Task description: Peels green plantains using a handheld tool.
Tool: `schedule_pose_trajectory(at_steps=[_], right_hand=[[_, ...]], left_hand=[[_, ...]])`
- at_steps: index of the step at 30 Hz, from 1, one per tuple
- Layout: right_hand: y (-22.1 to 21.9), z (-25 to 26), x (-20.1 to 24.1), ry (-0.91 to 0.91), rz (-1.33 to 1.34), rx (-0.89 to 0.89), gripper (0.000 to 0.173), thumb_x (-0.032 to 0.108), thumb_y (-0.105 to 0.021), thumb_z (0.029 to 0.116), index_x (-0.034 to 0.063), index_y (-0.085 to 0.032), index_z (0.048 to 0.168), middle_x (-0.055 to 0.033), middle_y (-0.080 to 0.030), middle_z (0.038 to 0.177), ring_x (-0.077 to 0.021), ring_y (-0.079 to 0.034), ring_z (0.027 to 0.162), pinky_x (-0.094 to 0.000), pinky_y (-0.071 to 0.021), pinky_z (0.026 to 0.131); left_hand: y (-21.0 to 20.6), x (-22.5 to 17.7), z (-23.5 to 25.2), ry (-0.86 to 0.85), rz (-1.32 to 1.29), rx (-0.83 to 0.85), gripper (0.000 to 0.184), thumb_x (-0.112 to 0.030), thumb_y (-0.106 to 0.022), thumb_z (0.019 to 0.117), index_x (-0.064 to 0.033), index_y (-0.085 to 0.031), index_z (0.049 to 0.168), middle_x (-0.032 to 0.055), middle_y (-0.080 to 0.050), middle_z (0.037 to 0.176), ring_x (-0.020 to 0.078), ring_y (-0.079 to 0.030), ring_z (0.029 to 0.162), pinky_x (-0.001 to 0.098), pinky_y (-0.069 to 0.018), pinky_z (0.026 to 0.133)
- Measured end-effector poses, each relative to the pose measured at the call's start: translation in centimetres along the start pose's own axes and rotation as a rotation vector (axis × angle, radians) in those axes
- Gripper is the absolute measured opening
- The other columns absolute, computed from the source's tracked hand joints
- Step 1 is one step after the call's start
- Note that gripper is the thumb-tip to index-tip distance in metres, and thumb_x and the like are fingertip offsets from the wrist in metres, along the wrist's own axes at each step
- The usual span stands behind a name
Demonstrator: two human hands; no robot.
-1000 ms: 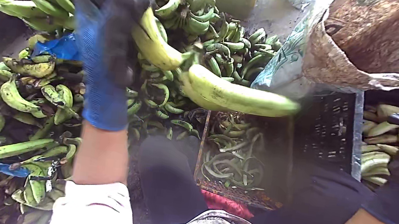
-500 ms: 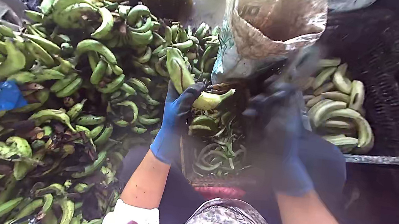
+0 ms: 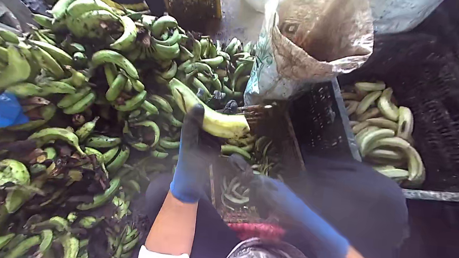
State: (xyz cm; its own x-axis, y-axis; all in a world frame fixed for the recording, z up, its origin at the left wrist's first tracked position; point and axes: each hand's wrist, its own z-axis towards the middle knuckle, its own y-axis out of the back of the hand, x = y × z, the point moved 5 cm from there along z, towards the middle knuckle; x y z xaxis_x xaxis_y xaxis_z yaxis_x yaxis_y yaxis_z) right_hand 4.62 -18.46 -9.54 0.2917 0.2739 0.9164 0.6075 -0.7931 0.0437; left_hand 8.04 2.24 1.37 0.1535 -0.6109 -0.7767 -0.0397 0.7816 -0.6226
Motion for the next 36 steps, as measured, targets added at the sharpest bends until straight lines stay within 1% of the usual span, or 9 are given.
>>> schedule_pose_trajectory(at_steps=[5,7,9,11,14,19,26,33,36], right_hand=[[9.1,2.7,11.7,0.473,0.052,-0.246,0.043,0.04,-0.049,0.1054,0.0128,-0.059,0.137,-0.0029,-0.07,0.108,-0.0109,-0.068,0.089,-0.0304,-0.0602,0.078],[11.6,2.8,15.7,0.684,-0.582,-0.489,0.056,0.054,-0.038,0.1056,0.0177,-0.058,0.143,-0.0049,-0.065,0.135,-0.0187,-0.063,0.121,-0.0457,-0.0515,0.102],[11.2,2.6,16.7,0.788,-0.879,-0.608,0.057,0.059,-0.039,0.1032,0.025,-0.06,0.143,-0.0154,-0.062,0.138,-0.0378,-0.059,0.124,-0.0669,-0.0411,0.101],[9.0,1.7,14.8,0.893,-0.826,-0.559,0.051,0.06,-0.044,0.1022,0.0265,-0.067,0.134,-0.0107,-0.064,0.134,-0.0332,-0.059,0.123,-0.0658,-0.0413,0.102],[8.1,2.2,13.1,0.852,-0.795,-0.567,0.046,0.058,-0.048,0.1016,0.0268,-0.072,0.125,-0.0095,-0.07,0.123,-0.0304,-0.066,0.111,-0.0612,-0.0504,0.091],[15.9,4.4,15.0,0.71,-0.838,-1.149,0.055,0.053,-0.053,0.1018,0.0075,-0.065,0.131,-0.0286,-0.06,0.129,-0.0455,-0.059,0.116,-0.0633,-0.0441,0.095],[7.9,1.5,12.3,0.851,-0.806,-0.585,0.05,0.062,-0.052,0.0982,0.0283,-0.07,0.131,-0.011,-0.069,0.122,-0.0281,-0.065,0.11,-0.0577,-0.045,0.092],[14.0,4.5,14.1,0.734,-0.828,-1.072,0.056,0.061,-0.055,0.0983,0.0167,-0.068,0.131,-0.0236,-0.064,0.122,-0.0428,-0.061,0.112,-0.0656,-0.0425,0.093],[13.1,3.8,14.0,0.644,-0.785,-0.989,0.064,0.069,-0.045,0.0979,0.0209,-0.066,0.136,-0.022,-0.063,0.129,-0.0415,-0.06,0.117,-0.0673,-0.0436,0.094]], left_hand=[[-1.9,-0.1,0.7,0.156,0.012,0.065,0.044,-0.054,-0.048,0.1032,-0.0281,-0.055,0.138,0.005,-0.068,0.117,0.0186,-0.069,0.097,0.0375,-0.0607,0.078],[-3.2,-0.4,1.7,0.18,0.055,0.004,0.038,-0.051,-0.049,0.1032,-0.0291,-0.056,0.133,0.0046,-0.069,0.114,0.0188,-0.07,0.094,0.0386,-0.0611,0.074],[-3.7,-0.5,2.9,0.147,0.119,-0.04,0.039,-0.052,-0.047,0.1042,-0.0313,-0.052,0.136,0.0025,-0.068,0.114,0.0162,-0.069,0.092,0.0366,-0.0602,0.074],[-3.4,0.1,4.1,0.127,0.167,-0.103,0.043,-0.059,-0.041,0.1035,-0.0307,-0.054,0.133,-0.0003,-0.068,0.104,0.0113,-0.068,0.084,0.0316,-0.0591,0.069],[-3.0,2.3,4.1,0.164,0.249,-0.121,0.048,-0.059,-0.035,0.1054,-0.0257,-0.059,0.129,-0.0007,-0.069,0.099,0.0084,-0.067,0.082,0.0292,-0.059,0.069],[-4.5,6.8,2.6,0.497,0.174,0.178,0.042,-0.044,-0.048,0.1053,-0.0237,-0.05,0.142,0.0078,-0.068,0.106,0.0159,-0.068,0.082,0.0322,-0.0596,0.068],[-2.7,1.8,5.2,-0.039,0.457,-0.101,0.046,-0.042,-0.038,0.1097,-0.0401,-0.034,0.155,-0.0045,-0.063,0.127,0.0056,-0.065,0.095,0.0258,-0.0575,0.076],[-4.0,4.7,2.3,0.346,0.365,0.209,0.045,-0.035,-0.044,0.1083,-0.033,-0.043,0.153,0.0024,-0.065,0.124,0.0105,-0.067,0.092,0.0286,-0.059,0.073],[-3.6,4.5,3.5,0.28,0.242,0.129,0.041,-0.047,-0.041,0.1079,-0.0319,-0.049,0.145,0.0035,-0.066,0.114,0.014,-0.067,0.088,0.0334,-0.06,0.071]])
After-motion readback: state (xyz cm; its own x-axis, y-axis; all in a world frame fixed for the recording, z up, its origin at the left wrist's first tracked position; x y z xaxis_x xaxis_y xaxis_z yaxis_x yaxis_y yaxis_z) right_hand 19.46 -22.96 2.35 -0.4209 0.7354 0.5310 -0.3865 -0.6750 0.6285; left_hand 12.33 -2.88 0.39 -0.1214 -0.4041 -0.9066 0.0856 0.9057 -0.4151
